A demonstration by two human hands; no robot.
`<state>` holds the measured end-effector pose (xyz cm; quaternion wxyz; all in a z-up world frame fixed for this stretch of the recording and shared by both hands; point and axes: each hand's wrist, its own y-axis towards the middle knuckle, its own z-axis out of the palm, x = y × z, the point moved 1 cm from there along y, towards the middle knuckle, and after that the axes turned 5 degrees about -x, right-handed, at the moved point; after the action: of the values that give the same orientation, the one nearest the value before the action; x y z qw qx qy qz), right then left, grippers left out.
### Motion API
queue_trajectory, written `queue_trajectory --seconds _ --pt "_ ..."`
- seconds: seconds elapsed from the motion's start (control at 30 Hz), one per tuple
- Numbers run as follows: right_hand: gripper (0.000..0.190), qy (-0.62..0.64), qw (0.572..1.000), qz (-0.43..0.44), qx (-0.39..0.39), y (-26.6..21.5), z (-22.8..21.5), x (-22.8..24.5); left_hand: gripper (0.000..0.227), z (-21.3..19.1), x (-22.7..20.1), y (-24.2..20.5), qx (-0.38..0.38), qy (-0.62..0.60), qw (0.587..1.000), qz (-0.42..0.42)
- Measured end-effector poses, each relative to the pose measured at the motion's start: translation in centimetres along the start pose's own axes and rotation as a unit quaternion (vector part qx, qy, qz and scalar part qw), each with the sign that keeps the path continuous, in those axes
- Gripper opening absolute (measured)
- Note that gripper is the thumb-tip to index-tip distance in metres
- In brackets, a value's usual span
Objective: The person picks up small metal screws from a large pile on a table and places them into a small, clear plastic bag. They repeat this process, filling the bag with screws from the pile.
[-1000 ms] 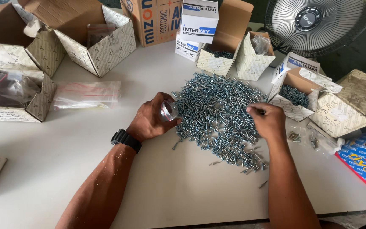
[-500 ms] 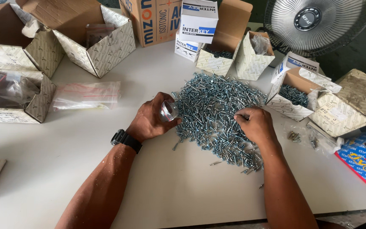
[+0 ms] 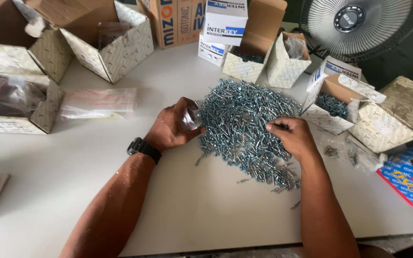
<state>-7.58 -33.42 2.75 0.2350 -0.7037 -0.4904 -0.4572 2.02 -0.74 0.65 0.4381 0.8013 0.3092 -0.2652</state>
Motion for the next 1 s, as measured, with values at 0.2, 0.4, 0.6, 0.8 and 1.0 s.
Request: queue_trajectory --seconds 0.2,0.4,0.6,0.8,1.0 --pt "0.016 0.070 0.997 0.011 -0.006 -1.0 0.3 0.4 0.057 0.4 0.3 -0.8 -0.002 -0.020 0.999 -0.031" --pt "0.017 0.217 0.973 0.079 0.027 0.2 0.7 -1.5 0.056 0.2 0.4 -0.6 -0.003 -0.017 0.999 -0.033" --pt "0.018 0.462 0.855 0.223 0.079 2.5 0.1 -3.9 0.057 0.3 0.4 -0.8 -0.003 -0.023 0.999 -0.042" --pt "0.023 0.306 0.939 0.133 0.080 1.9 1.6 0.6 0.057 0.3 0.5 -0.8 -0.006 -0.029 0.999 -0.046" --pt "0.025 -0.268 0.954 -0.073 0.109 0.9 3.4 4.5 0.057 0.4 0.8 -0.8 -0.004 -0.024 0.999 -0.040"
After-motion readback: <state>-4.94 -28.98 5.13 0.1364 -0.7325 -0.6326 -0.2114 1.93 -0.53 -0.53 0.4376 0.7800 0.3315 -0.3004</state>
